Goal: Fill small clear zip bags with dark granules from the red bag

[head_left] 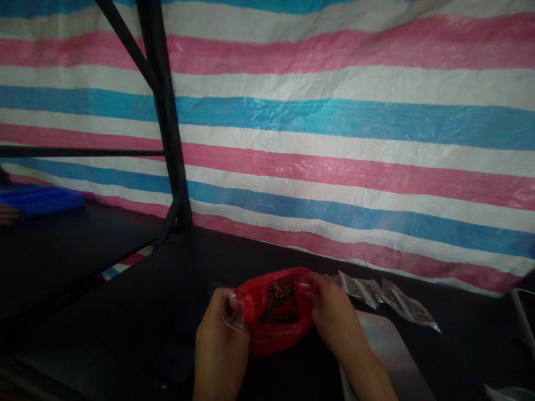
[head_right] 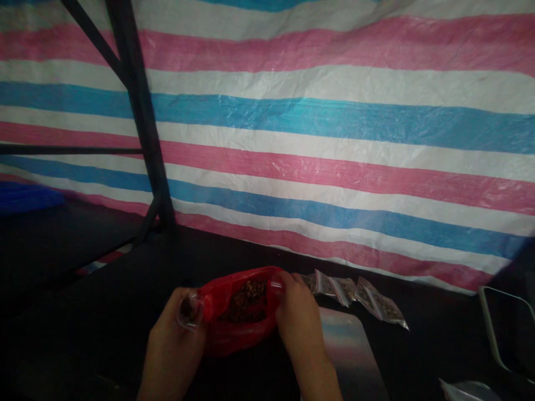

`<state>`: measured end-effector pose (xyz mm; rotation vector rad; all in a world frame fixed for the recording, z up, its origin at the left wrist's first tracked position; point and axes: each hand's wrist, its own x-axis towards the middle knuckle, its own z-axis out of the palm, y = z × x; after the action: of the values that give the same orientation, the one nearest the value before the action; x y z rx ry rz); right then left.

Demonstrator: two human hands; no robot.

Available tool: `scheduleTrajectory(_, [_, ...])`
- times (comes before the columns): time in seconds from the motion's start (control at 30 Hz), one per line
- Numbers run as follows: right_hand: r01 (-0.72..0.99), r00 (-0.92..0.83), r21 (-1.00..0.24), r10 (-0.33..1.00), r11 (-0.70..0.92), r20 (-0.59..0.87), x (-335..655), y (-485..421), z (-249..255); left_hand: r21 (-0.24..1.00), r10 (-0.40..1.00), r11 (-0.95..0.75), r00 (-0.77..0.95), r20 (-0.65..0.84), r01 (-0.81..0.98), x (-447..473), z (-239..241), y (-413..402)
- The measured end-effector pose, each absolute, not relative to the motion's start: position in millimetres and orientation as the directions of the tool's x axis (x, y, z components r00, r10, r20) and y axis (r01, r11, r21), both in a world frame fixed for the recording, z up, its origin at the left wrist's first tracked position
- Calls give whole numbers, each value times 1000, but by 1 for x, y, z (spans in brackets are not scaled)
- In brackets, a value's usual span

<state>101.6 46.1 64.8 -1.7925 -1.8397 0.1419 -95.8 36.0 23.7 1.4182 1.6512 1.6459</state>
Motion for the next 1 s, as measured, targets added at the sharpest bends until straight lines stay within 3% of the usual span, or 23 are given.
scheduleTrajectory(0.17, [780,-64,-500,843,376,534,102,36,90,910,814,-281,-427,394,304,-93,25,34])
scheduleTrajectory(0.27, [723,-209,-500,841,477,500,103,27,101,910,823,-291,-408,395,294,-92,25,33])
scheduleTrajectory(0.4, [712,-270,-519,866,474,421,103,19,105,912,826,-295,-403,394,285,-91,24,34])
scheduleTrajectory(0.63, [774,-230,-484,893,409,386,101,10,115,900,799,-327,-425,426,288,-90,30,31])
scheduleTrajectory(0.77, [783,-180,-465,866,413,467,101,10,117,891,765,-332,-465,446,309,-90,31,29])
scheduleTrajectory(0.93, [800,-177,-508,935,319,307,105,10,113,910,811,-293,-428,399,293,-89,29,30])
scheduleTrajectory(1.0, [799,-139,-514,928,311,345,107,8,113,918,823,-273,-426,377,287,-89,28,31])
